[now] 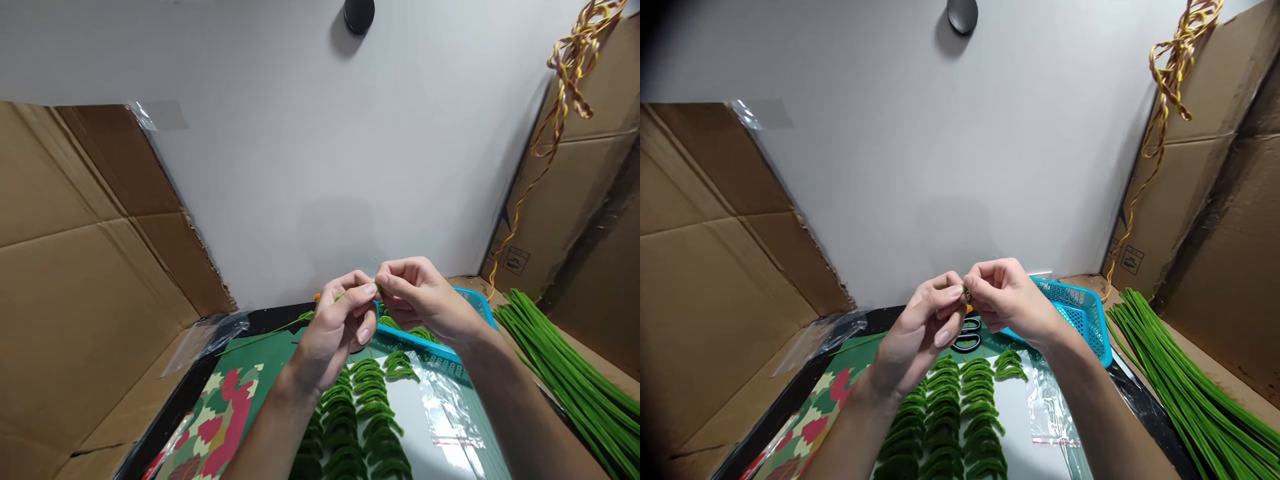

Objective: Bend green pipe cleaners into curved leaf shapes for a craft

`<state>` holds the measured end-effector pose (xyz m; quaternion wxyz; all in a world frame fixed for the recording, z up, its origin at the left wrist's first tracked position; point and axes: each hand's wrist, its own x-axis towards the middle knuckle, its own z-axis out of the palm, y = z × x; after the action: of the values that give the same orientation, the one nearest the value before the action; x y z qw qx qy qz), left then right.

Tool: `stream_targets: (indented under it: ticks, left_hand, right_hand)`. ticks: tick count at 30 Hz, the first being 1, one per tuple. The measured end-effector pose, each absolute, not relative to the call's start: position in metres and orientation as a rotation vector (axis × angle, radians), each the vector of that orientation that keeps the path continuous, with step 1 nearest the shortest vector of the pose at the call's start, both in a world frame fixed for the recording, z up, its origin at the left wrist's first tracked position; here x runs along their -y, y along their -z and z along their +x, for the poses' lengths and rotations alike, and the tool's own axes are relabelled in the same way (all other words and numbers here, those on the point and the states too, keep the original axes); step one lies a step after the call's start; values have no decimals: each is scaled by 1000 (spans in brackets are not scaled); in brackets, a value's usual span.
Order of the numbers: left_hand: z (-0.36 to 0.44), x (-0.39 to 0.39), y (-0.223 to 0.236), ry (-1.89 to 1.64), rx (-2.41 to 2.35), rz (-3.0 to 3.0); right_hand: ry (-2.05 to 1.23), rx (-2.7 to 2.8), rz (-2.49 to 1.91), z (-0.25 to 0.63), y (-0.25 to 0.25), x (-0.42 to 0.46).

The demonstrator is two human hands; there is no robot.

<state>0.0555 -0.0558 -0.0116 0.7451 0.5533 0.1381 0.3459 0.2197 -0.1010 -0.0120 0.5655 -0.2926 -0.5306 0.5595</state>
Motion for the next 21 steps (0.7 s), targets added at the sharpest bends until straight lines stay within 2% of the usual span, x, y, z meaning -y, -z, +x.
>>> stream_targets:
  ticks: [7, 10, 13, 15, 19, 21]
  left_hand:
    - [57, 62, 19, -1069, -348, 1589]
    - [54, 67, 17, -1208, -452, 1780]
    - [48, 65, 16, -1387, -517, 2137]
    - [43, 59, 17, -1471, -481, 2437]
    - [35, 42, 22, -1365, -337, 2783]
    - [35, 38, 24, -1322, -329, 2769]
  right_hand:
    - [-1341, 1121, -573, 207, 15, 96]
    - [-1248, 1138, -551, 203, 15, 96]
    - [-1100, 1163, -582, 199, 15, 96]
    - [-1127, 1149, -601, 200, 16, 96]
    - [-1412, 1072, -616, 206, 19, 93]
    - [-1403, 1081, -632, 208, 21, 92]
